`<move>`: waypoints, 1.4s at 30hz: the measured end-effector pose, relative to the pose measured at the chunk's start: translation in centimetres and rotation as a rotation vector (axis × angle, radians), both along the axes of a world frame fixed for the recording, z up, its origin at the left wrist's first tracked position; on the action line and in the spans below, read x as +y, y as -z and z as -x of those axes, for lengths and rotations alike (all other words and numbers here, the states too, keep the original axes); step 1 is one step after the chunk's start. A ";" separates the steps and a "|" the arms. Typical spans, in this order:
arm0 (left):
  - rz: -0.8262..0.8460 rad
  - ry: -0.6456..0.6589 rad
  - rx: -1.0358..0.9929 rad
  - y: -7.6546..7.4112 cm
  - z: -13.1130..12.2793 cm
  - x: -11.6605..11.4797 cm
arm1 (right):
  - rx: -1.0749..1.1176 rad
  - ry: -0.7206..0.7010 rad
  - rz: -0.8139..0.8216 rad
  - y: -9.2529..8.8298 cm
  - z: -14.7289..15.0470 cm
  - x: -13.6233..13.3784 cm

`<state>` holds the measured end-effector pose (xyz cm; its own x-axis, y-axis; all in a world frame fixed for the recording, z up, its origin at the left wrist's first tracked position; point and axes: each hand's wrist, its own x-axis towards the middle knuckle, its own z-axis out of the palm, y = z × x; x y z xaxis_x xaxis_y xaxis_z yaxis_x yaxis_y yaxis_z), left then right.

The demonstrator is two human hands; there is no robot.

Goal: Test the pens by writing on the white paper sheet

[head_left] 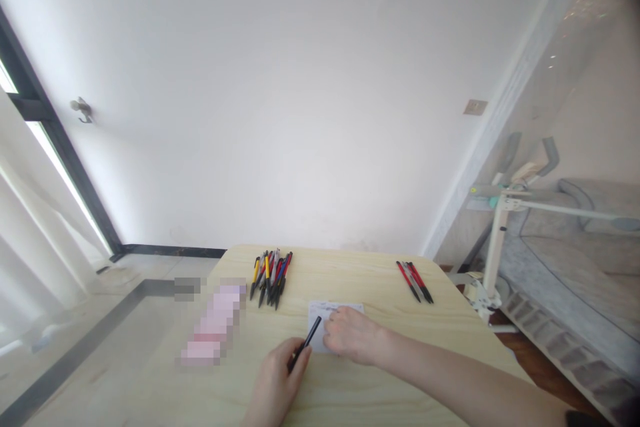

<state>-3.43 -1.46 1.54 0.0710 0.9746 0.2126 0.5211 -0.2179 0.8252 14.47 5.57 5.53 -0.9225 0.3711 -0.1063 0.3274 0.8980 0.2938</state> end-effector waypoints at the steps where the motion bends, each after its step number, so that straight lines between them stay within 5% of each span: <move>1: 0.002 0.000 -0.001 0.0 0.0 0.0 | 0.000 -0.004 -0.002 0.0 0.0 0.0; 29: 0.056 0.003 -0.026 -0.3 0.1 0.2 | -0.088 -0.108 -0.032 0.1 0.4 0.1; 42: 0.036 0.006 -0.053 -0.1 0.1 0.1 | 0.073 -0.030 0.020 -3.0 -1.8 0.5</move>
<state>-3.52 -1.34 1.60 0.0660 0.9812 0.1814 0.4757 -0.1908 0.8587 16.27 6.05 8.57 -0.9389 0.3413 -0.0453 0.3199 0.9134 0.2518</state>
